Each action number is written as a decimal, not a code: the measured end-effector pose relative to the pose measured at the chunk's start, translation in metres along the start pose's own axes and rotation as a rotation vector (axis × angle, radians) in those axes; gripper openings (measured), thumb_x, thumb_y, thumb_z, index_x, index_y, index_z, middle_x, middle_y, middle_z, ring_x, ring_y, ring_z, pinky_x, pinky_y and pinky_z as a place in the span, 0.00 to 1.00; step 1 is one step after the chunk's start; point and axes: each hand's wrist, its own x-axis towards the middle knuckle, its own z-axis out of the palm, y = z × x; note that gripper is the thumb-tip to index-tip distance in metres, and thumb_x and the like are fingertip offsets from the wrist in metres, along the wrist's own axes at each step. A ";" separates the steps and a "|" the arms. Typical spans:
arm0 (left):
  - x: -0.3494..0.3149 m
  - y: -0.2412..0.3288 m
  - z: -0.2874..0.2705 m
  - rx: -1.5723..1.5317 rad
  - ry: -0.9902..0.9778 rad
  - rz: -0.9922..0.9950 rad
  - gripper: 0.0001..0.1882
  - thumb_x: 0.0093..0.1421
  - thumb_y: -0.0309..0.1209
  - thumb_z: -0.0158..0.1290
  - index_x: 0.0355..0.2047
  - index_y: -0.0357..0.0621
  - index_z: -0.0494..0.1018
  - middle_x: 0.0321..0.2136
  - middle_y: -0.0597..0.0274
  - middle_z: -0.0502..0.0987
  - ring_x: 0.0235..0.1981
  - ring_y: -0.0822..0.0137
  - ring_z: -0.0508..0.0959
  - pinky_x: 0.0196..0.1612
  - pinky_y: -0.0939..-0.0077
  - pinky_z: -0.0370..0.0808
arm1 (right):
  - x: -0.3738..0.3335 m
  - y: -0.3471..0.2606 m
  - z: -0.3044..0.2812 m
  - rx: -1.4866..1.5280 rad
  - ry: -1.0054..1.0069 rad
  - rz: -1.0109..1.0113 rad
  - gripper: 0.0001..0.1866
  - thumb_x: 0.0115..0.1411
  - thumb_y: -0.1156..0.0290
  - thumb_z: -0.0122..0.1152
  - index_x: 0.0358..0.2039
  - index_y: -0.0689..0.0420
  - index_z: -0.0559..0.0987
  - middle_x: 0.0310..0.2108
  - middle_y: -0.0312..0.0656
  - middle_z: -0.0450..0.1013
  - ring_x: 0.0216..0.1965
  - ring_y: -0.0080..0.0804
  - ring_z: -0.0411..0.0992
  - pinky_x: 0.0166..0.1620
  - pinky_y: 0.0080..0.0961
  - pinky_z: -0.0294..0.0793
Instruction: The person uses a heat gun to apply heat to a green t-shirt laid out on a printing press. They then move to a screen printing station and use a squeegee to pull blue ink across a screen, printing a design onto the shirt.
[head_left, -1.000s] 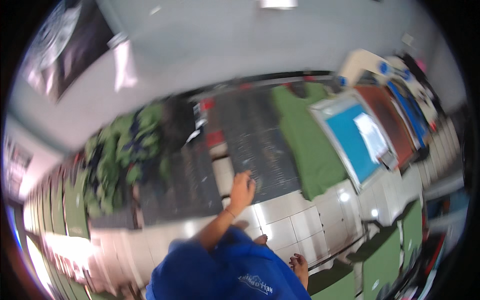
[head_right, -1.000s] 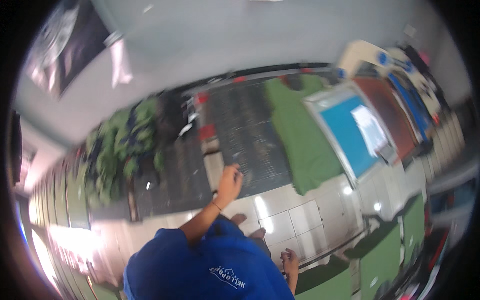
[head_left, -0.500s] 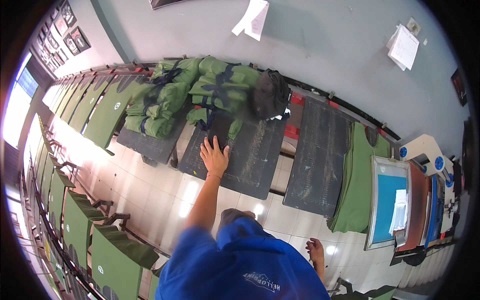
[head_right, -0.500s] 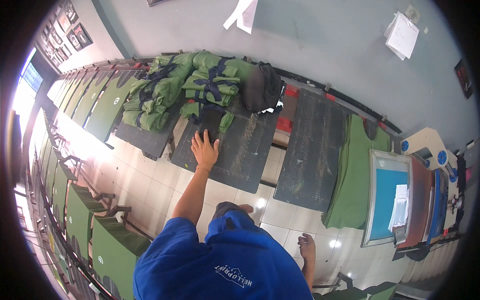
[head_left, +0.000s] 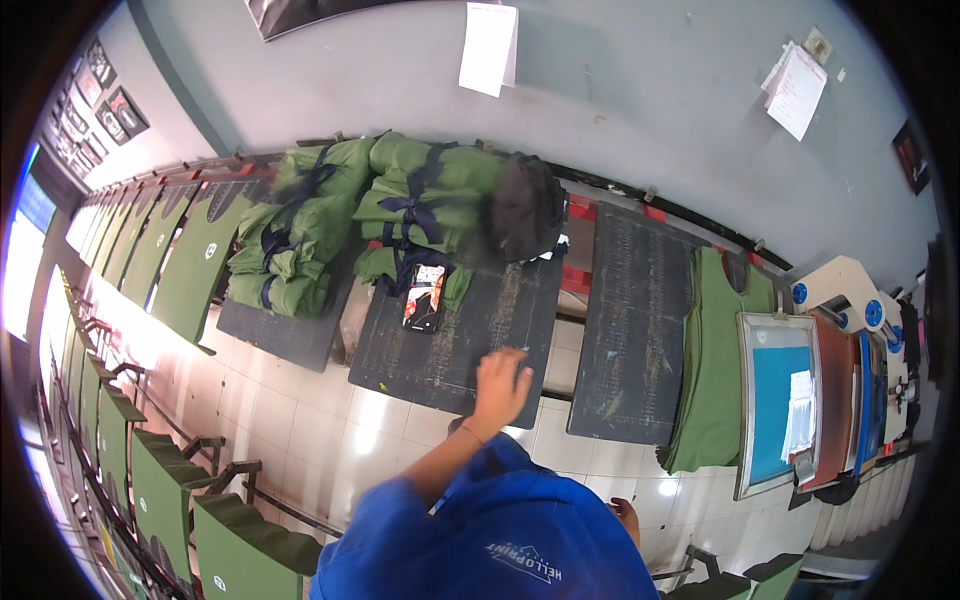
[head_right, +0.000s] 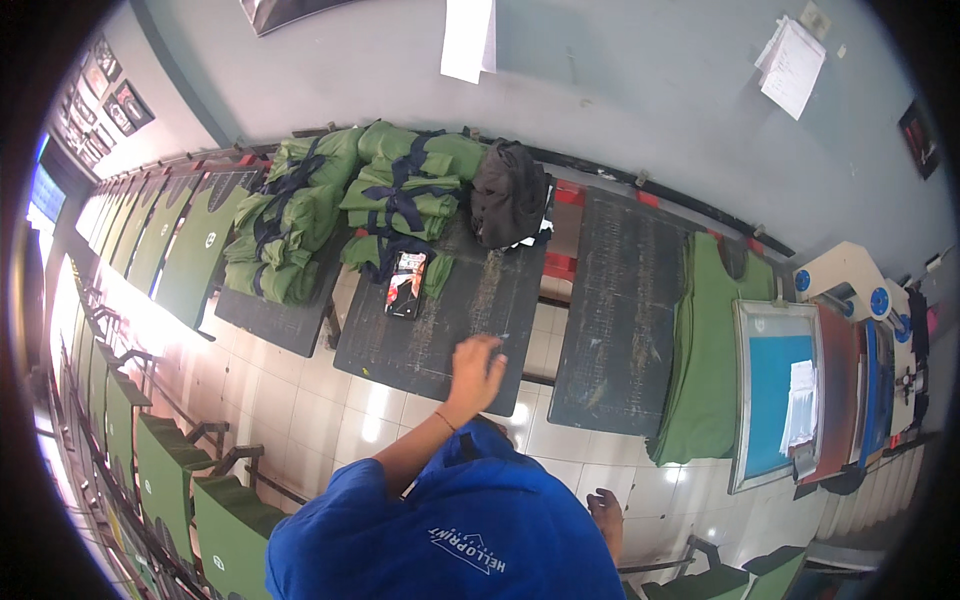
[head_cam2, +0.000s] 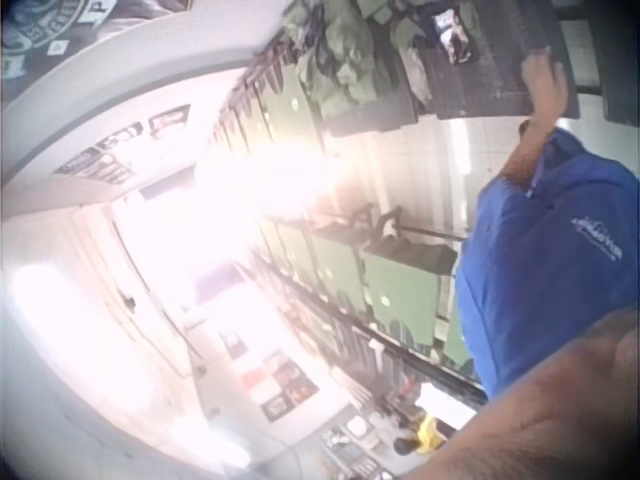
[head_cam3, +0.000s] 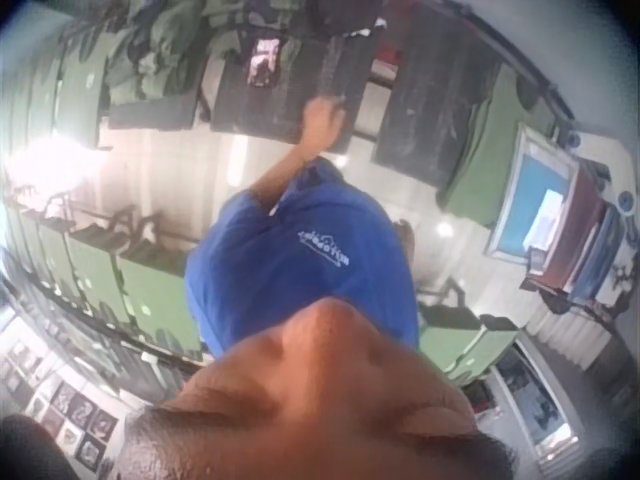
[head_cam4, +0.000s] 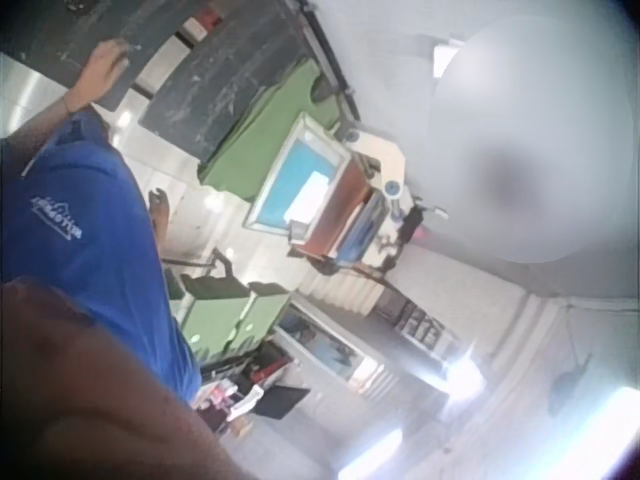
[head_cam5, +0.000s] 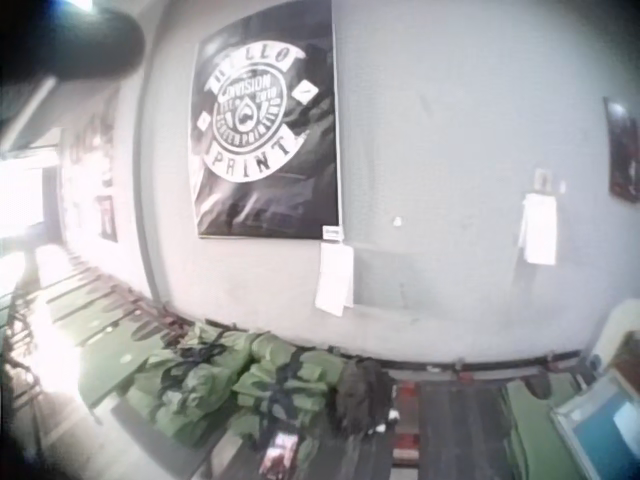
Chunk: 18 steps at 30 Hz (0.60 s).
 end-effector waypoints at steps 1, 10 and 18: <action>-0.001 0.001 0.014 -0.093 -0.076 0.043 0.16 0.58 0.29 0.55 0.46 0.37 0.71 0.45 0.47 0.74 0.49 0.49 0.72 0.54 0.59 0.67 | 0.001 0.000 0.002 0.003 -0.012 0.002 0.27 0.58 0.61 0.61 0.54 0.64 0.73 0.40 0.53 0.78 0.38 0.37 0.78 0.42 0.33 0.77; 0.022 0.098 0.129 -0.681 -0.757 -0.044 0.13 0.64 0.32 0.50 0.46 0.38 0.72 0.42 0.51 0.77 0.41 0.60 0.78 0.47 0.66 0.74 | -0.022 0.009 0.035 0.084 0.065 0.088 0.25 0.60 0.60 0.62 0.52 0.64 0.73 0.41 0.52 0.79 0.41 0.41 0.78 0.44 0.33 0.76; -0.011 0.188 0.301 -0.837 -0.852 -0.189 0.19 0.64 0.34 0.51 0.51 0.36 0.68 0.45 0.52 0.78 0.40 0.64 0.78 0.46 0.71 0.75 | -0.058 0.037 0.017 0.225 0.201 0.183 0.25 0.60 0.60 0.62 0.53 0.62 0.74 0.43 0.54 0.78 0.43 0.44 0.78 0.46 0.33 0.76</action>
